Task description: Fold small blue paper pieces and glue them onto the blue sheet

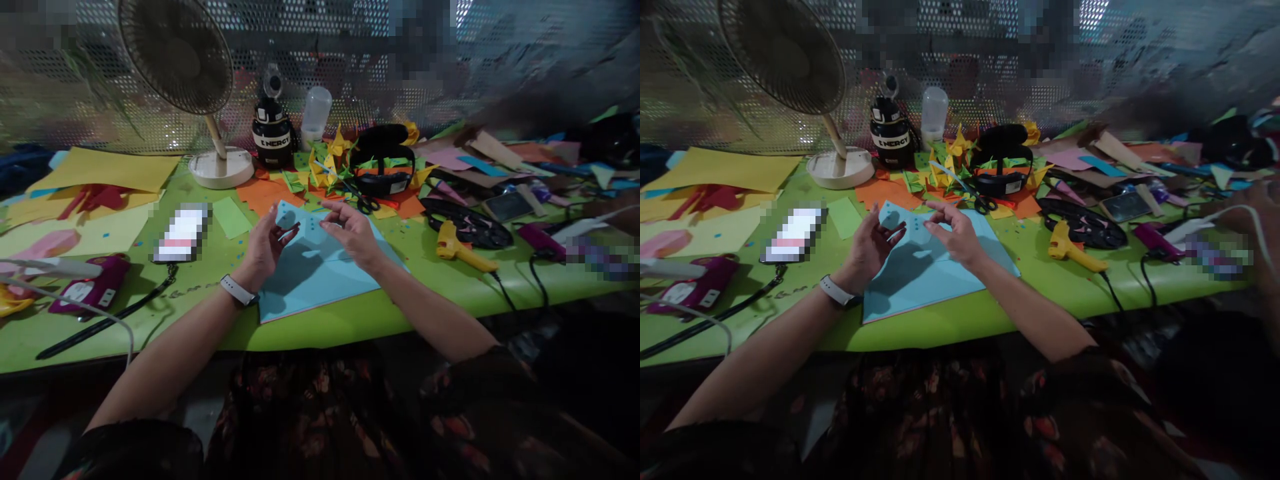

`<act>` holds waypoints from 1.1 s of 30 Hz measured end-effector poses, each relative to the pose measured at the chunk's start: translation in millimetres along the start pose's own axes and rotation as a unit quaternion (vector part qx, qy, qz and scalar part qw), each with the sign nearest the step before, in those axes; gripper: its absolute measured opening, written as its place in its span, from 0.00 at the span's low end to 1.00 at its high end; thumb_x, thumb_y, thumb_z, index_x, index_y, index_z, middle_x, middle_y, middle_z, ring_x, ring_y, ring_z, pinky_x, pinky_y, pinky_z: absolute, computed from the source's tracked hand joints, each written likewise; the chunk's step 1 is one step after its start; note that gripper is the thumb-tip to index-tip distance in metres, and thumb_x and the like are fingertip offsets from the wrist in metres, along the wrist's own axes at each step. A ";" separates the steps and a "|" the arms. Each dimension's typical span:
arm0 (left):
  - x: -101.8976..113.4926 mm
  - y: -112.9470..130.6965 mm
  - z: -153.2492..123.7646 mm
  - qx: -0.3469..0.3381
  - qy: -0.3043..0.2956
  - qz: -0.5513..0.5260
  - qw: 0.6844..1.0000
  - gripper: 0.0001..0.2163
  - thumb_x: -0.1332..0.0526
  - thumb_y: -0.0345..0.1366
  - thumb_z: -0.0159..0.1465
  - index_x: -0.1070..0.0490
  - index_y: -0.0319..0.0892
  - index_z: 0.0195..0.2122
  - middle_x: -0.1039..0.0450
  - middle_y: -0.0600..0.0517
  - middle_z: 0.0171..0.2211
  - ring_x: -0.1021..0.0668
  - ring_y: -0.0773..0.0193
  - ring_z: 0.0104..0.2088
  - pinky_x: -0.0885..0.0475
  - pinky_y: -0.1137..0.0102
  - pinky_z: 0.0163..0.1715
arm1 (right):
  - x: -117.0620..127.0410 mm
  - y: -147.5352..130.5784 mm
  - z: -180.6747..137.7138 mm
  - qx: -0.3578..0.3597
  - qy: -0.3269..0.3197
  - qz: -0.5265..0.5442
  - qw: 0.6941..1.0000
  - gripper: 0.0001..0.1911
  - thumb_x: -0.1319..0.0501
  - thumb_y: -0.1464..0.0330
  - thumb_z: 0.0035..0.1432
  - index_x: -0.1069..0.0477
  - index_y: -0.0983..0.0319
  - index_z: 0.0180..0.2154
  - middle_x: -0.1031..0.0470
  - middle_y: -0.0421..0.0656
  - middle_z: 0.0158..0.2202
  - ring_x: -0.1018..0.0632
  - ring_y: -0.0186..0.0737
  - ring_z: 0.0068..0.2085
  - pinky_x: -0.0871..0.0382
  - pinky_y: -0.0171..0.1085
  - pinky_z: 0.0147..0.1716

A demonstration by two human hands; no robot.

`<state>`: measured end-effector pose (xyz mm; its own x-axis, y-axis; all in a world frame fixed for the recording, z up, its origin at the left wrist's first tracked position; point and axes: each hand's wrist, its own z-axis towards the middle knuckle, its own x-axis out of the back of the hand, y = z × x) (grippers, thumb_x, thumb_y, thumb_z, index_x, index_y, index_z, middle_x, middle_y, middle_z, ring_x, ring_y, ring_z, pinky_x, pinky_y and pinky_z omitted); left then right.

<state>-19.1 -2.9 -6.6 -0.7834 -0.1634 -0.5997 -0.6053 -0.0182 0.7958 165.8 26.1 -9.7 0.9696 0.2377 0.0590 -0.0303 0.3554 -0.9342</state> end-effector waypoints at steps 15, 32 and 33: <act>-5.8 -8.9 -8.9 -0.020 -0.027 0.035 0.999 0.14 0.24 0.39 0.50 0.27 0.39 0.29 0.23 0.56 0.30 0.20 0.71 0.32 0.22 0.72 0.41 | -4.8 -2.3 -1.5 0.121 0.042 -0.206 0.970 0.20 0.38 0.49 0.60 0.30 0.58 0.29 0.26 0.40 0.29 0.26 0.37 0.32 0.33 0.38 0.38; -7.1 -11.1 -11.1 -0.002 0.000 0.028 1.000 0.16 0.24 0.38 0.49 0.31 0.39 0.24 0.26 0.57 0.25 0.22 0.73 0.27 0.20 0.72 0.40 | 8.4 -10.4 2.8 0.100 0.114 -0.137 0.979 0.22 0.43 0.48 0.62 0.35 0.58 0.28 0.26 0.39 0.28 0.24 0.35 0.32 0.29 0.37 0.38; -7.3 -10.8 -11.3 0.000 0.002 0.029 1.000 0.16 0.24 0.38 0.49 0.31 0.39 0.24 0.26 0.57 0.25 0.23 0.73 0.26 0.21 0.72 0.39 | 8.0 -11.5 1.9 0.109 0.084 -0.146 0.980 0.20 0.38 0.48 0.58 0.32 0.58 0.31 0.25 0.40 0.31 0.23 0.35 0.34 0.29 0.37 0.39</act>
<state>-5.3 -12.6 -9.9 -0.8163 -0.1684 -0.5525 -0.5593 -0.0084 0.8289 173.5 25.7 2.2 0.9702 -0.0479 0.2374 0.2212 0.5748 -0.7878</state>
